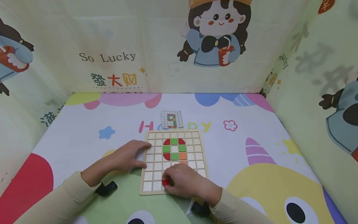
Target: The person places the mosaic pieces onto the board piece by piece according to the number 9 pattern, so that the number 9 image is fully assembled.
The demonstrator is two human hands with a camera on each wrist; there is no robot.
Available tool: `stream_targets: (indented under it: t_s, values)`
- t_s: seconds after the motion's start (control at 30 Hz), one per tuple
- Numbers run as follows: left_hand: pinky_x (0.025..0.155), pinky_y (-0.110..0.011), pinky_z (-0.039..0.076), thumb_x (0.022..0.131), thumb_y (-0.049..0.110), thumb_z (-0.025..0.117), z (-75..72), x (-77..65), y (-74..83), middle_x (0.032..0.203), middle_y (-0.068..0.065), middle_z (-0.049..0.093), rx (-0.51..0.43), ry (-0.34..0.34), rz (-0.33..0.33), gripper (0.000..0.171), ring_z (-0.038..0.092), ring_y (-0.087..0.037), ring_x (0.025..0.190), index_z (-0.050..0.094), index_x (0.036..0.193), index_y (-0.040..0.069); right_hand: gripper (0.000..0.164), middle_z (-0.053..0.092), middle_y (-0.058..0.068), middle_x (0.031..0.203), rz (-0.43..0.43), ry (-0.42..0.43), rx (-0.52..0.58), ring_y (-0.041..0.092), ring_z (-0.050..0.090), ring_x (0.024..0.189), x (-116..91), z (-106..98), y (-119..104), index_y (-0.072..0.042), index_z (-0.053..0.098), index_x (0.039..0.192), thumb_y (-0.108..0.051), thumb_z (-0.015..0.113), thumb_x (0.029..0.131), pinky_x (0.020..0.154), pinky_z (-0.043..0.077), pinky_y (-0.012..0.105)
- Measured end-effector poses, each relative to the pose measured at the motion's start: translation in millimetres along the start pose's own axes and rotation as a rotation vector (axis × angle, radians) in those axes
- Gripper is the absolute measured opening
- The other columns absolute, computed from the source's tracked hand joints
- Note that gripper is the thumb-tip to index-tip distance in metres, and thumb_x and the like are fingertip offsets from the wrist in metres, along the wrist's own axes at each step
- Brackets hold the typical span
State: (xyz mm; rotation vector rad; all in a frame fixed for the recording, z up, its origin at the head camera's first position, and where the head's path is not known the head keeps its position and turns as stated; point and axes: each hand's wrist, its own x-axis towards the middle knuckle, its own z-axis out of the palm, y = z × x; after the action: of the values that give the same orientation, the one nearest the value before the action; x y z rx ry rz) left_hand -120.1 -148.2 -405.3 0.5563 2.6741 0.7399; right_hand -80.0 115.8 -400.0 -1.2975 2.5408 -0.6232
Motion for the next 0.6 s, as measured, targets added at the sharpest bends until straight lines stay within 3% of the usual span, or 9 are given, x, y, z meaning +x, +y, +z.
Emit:
stream_targets:
  t_s: [0.6]
  values:
    - [0.107,-0.045,0.04,0.079,0.029,0.087,-0.5,-0.5,1.4,0.143,-0.008,0.051,-0.003,0.001,-0.007,0.076,0.043,-0.029,0.134,0.052,0.144,0.011,0.015,0.057,-0.015,0.083,0.003,0.003,-0.053,0.004,0.051,0.078,-0.3,3.2,-2.9,-0.017,0.068,0.094,-0.023,0.08,0.085,0.079,0.046,0.026]
